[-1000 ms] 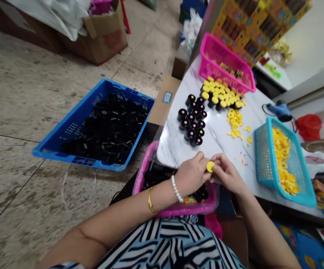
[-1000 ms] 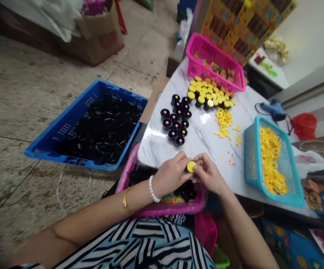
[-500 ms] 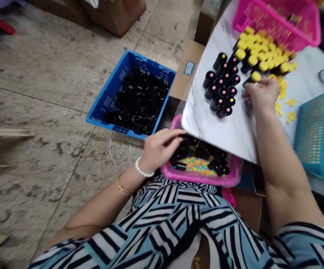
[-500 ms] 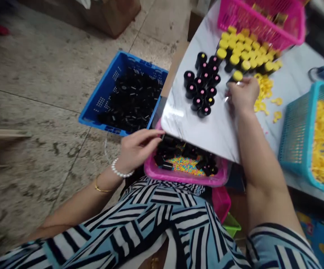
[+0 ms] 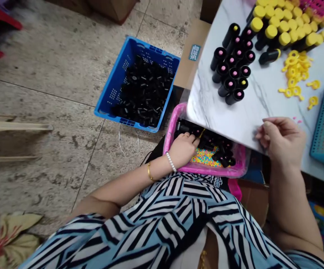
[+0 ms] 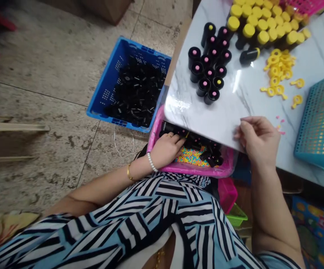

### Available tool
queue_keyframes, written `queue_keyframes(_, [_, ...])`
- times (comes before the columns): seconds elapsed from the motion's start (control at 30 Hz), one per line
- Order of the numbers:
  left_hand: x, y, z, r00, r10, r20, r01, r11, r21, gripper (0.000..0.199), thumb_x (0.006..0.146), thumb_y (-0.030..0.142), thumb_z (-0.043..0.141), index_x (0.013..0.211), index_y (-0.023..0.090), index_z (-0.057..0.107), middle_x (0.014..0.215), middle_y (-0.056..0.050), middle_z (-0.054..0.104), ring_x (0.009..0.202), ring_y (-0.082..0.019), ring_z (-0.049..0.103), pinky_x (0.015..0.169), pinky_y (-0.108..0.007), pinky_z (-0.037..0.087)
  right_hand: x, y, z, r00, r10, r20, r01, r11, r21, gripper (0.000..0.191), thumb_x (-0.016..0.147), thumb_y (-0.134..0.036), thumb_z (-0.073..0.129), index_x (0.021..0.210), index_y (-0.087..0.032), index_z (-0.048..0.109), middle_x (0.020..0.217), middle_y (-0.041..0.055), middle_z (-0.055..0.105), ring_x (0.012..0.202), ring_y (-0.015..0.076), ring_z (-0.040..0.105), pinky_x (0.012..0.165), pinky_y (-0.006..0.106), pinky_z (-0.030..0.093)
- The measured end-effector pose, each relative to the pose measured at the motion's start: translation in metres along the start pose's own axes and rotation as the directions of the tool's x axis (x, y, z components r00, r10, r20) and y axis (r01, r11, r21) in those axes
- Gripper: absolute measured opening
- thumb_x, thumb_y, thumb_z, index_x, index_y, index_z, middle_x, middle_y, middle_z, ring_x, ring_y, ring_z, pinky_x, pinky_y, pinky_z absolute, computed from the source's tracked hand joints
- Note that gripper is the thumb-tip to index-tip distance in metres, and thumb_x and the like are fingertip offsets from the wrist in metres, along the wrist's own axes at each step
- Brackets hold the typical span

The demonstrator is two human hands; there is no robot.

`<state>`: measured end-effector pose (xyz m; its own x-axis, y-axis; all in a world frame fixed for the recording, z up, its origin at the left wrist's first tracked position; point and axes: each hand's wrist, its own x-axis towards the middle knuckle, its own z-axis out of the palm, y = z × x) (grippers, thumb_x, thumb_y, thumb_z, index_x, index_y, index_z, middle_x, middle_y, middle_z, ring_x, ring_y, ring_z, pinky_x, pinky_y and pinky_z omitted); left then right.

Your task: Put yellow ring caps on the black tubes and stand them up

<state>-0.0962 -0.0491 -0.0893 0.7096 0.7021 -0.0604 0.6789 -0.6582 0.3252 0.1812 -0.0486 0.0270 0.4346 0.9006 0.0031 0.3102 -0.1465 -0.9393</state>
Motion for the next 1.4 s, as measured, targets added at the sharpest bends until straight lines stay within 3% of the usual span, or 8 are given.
queue_keyframes(0.17, [0.021, 0.009, 0.003, 0.994, 0.000, 0.105, 0.003, 0.999, -0.033, 0.021, 0.096, 0.019, 0.057, 0.111, 0.007, 0.067, 0.106, -0.019, 0.068, 0.101, -0.032, 0.065, 0.083, -0.042, 0.051, -0.026, 0.008, -0.014, 0.999, -0.052, 0.006, 0.052, 0.999, -0.014, 0.012, 0.086, -0.025, 0.078, 0.092, -0.016, 0.074, 0.067, 0.0013, 0.069, 0.052, 0.0115, 0.062, 0.043, 0.020, 0.043])
queue_keyframes(0.27, [0.021, 0.006, 0.004, 0.983, 0.023, 0.182, 0.041, 0.940, -0.340, 0.032, 0.093, 0.023, 0.065, 0.121, 0.007, 0.060, 0.104, -0.014, 0.071, 0.093, -0.025, 0.069, 0.080, -0.034, 0.053, -0.028, 0.013, -0.024, 1.000, -0.027, 0.005, 0.027, 0.999, 0.027, 0.011, 0.086, -0.024, 0.079, 0.093, -0.017, 0.074, 0.068, 0.0022, 0.070, 0.052, 0.0123, 0.063, 0.040, 0.021, 0.041])
queue_keyframes(0.4, [0.021, 0.004, 0.010, 0.915, 0.104, 0.390, 0.166, 0.782, -0.600, 0.023, 0.105, 0.031, 0.052, 0.120, 0.016, 0.061, 0.071, 0.002, 0.067, 0.064, -0.015, 0.066, 0.070, -0.025, 0.051, -0.027, 0.015, -0.029, 1.000, -0.008, 0.025, 0.007, 0.998, 0.066, 0.010, 0.086, -0.021, 0.078, 0.094, -0.017, 0.073, 0.073, 0.0040, 0.073, 0.053, 0.0116, 0.064, 0.039, 0.020, 0.041])
queue_keyframes(0.5, [0.020, 0.004, 0.015, 0.913, 0.145, 0.381, 0.044, 0.893, -0.447, 0.024, 0.104, 0.023, 0.047, 0.112, 0.018, 0.069, 0.089, -0.005, 0.071, 0.076, -0.015, 0.068, 0.078, -0.026, 0.052, -0.027, 0.012, -0.027, 0.998, -0.036, 0.045, 0.036, 0.999, 0.006, 0.012, 0.088, -0.023, 0.078, 0.095, -0.014, 0.073, 0.073, 0.0053, 0.073, 0.054, 0.0110, 0.064, 0.041, 0.020, 0.042])
queue_keyframes(0.63, [0.017, 0.005, 0.011, 0.891, 0.283, 0.354, -0.219, 0.953, -0.210, 0.038, 0.101, 0.020, 0.050, 0.137, 0.019, 0.061, 0.123, -0.013, 0.065, 0.095, -0.019, 0.068, 0.083, -0.029, 0.053, -0.029, 0.009, -0.024, 0.998, -0.045, 0.044, 0.045, 0.999, -0.013, 0.012, 0.088, -0.023, 0.079, 0.095, -0.014, 0.074, 0.071, 0.0046, 0.072, 0.054, 0.0104, 0.063, 0.045, 0.021, 0.045])
queue_keyframes(0.83, [0.026, 0.016, 0.018, 0.827, 0.329, 0.455, -0.360, 0.933, -0.021, 0.027, 0.103, 0.013, 0.044, 0.110, 0.007, 0.070, 0.105, -0.017, 0.066, 0.090, -0.022, 0.065, 0.075, -0.032, 0.051, -0.032, 0.009, -0.025, 0.999, -0.029, 0.046, 0.031, 0.999, -0.042, 0.010, 0.092, -0.029, 0.076, 0.096, -0.020, 0.075, 0.072, 0.0012, 0.070, 0.059, 0.0125, 0.065, 0.055, 0.025, 0.053])
queue_keyframes(1.07, [0.040, 0.029, 0.032, 0.791, 0.441, 0.425, -0.433, 0.893, -0.121, 0.024, 0.102, 0.012, 0.045, 0.114, 0.009, 0.066, 0.105, -0.015, 0.067, 0.088, -0.022, 0.067, 0.068, -0.031, 0.049, -0.037, 0.004, -0.028, 0.999, 0.001, 0.043, 0.001, 1.000, -0.031, 0.016, 0.090, -0.035, 0.078, 0.096, -0.021, 0.074, 0.074, 0.0011, 0.072, 0.058, 0.0115, 0.064, 0.046, 0.022, 0.047])
queue_keyframes(1.4, [0.037, 0.014, 0.041, 0.798, 0.520, 0.306, -0.460, 0.852, -0.249, 0.018, 0.097, 0.019, 0.057, 0.111, 0.023, 0.068, 0.097, -0.007, 0.067, 0.063, -0.014, 0.061, 0.059, -0.024, 0.045, -0.036, 0.010, -0.041, 0.998, 0.058, -0.004, -0.057, 0.997, 0.054, 0.020, 0.090, -0.037, 0.077, 0.097, -0.020, 0.071, 0.074, 0.0008, 0.071, 0.054, 0.0105, 0.062, 0.043, 0.020, 0.044])
